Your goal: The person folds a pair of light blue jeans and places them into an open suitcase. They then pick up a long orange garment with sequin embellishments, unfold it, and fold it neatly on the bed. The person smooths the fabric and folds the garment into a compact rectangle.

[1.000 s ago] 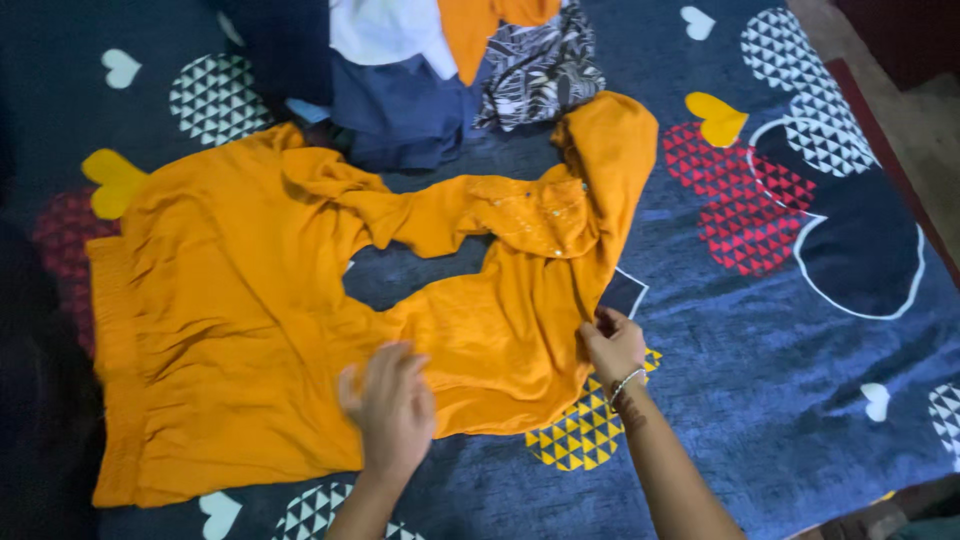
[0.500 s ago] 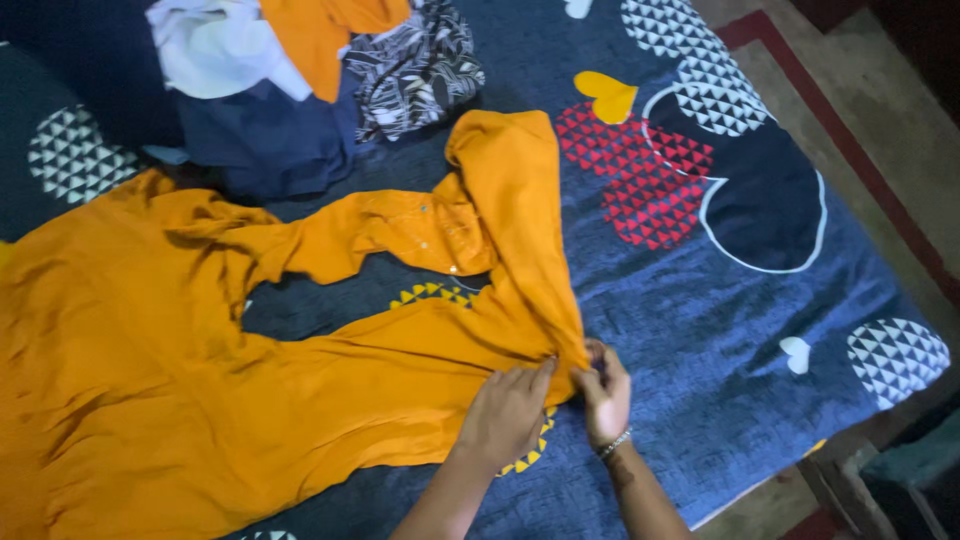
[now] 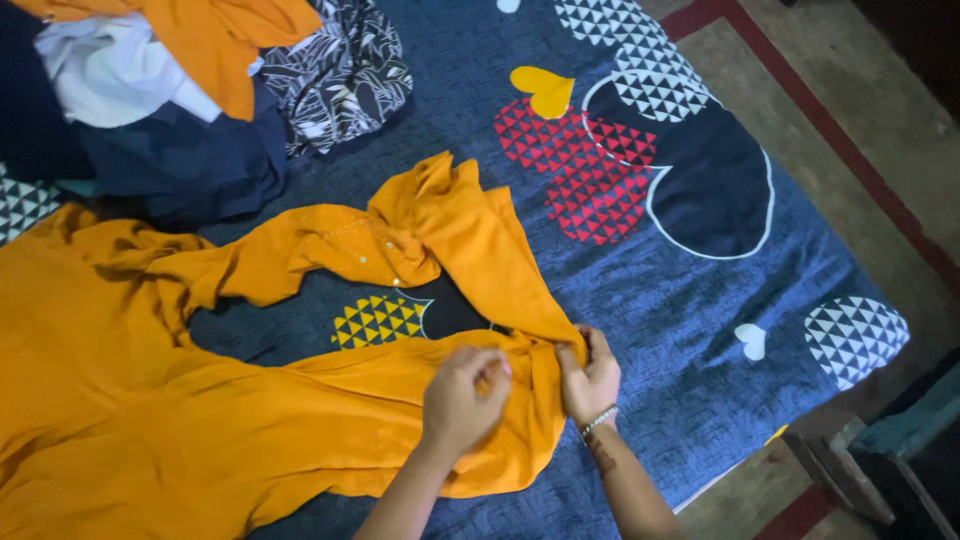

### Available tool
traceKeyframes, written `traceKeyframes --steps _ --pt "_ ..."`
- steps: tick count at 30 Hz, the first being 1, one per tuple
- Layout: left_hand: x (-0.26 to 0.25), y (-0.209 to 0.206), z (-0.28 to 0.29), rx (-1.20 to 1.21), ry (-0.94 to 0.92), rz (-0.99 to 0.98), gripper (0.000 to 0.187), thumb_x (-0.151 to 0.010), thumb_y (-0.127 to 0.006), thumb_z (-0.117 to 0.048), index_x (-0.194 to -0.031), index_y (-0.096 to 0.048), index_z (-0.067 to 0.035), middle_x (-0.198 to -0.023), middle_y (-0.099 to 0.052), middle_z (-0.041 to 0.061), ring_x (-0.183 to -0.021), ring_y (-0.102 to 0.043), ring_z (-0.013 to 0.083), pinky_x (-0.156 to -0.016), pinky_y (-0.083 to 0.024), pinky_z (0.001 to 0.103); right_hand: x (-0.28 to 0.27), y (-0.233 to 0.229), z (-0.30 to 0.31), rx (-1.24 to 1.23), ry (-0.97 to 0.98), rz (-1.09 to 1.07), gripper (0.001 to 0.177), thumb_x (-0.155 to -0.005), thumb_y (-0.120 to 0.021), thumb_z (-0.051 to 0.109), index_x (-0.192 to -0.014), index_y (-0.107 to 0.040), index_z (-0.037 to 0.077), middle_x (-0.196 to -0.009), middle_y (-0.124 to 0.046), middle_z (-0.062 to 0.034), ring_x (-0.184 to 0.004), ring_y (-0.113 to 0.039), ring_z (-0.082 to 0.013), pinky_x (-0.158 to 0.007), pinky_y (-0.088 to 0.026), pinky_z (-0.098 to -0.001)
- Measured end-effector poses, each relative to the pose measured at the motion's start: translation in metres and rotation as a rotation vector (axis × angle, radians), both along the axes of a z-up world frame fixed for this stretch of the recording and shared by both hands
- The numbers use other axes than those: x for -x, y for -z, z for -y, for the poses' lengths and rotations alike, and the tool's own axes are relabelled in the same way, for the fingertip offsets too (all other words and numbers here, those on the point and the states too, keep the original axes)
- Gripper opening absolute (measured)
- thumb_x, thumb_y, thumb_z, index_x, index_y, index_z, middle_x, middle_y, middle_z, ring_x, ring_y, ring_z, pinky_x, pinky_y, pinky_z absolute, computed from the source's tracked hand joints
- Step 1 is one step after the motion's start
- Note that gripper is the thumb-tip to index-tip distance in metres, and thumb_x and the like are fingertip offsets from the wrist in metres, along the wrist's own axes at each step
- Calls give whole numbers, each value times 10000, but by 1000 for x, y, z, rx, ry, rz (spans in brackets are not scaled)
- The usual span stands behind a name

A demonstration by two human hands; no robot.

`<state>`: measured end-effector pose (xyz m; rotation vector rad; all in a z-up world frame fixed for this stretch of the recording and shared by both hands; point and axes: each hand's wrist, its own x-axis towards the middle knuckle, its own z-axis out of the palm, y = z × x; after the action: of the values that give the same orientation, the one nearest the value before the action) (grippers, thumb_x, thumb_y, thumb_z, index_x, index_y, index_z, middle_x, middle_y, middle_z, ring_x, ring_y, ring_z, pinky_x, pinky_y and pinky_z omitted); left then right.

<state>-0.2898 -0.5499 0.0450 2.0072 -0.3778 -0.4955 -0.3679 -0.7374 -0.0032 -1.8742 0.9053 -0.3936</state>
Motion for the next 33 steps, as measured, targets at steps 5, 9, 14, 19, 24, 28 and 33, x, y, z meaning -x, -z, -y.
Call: traceKeyframes --steps 5,9,14,19,24,28,33 --pt "-26 7 40 53 -197 348 578 -893 -754 -239 -1356 -524 19 -1137 -627 191 -1000 -651 341 -856 -538 414 70 40 21 -217 -10 106 97 -818 -656 11 -897 -599 6 -770 -542 13 -704 -495 -76 -620 -412 -248" --pt "-23 14 80 132 -235 184 881 -807 -719 -168 -1510 -265 104 -1254 -527 251 -901 -656 324 -813 -556 404 91 36 21 -342 -47 159 104 -864 -653 35 -951 -602 12 -833 -557 34 -770 -499 -47 -682 -405 -215" --pt "-12 34 118 112 -84 -96 648 -793 -583 -7 -1422 -436 49 -952 -701 137 -863 -694 281 -765 -544 372 58 16 28 -167 114 243 177 -1054 -576 141 -1061 -668 -10 -973 -675 -4 -900 -583 -65 -838 -472 -209" --pt "10 41 141 544 288 -468 581 -844 -456 96 -1381 -642 -25 -976 -660 159 -798 -645 245 -755 -475 313 26 -4 61 -621 279 417 291 -987 -528 95 -1260 -606 32 -1106 -718 3 -909 -656 -49 -781 -503 -176" --pt "1 50 151 314 246 -175 329 -958 -549 5 -1251 -696 -29 -972 -746 120 -886 -728 200 -774 -552 324 30 -21 95 -663 244 315 367 -913 -484 15 -1240 -647 56 -1024 -748 21 -682 -616 -24 -526 -418 -160" --pt "6 40 167 398 108 168 667 -889 -617 37 -1525 -418 6 -1351 -557 232 -1194 -575 319 -921 -538 397 50 -15 117 -804 254 425 320 -938 -504 62 -1209 -674 66 -868 -713 37 -547 -503 -12 -423 -336 -167" --pt "15 8 198 340 140 -36 1097 -712 -800 -105 -1589 -148 -8 -1344 -477 212 -1135 -596 370 -893 -537 434 72 -6 136 -775 324 544 278 -1100 -512 237 -1157 -645 0 -883 -710 -2 -682 -617 -72 -597 -483 -226"
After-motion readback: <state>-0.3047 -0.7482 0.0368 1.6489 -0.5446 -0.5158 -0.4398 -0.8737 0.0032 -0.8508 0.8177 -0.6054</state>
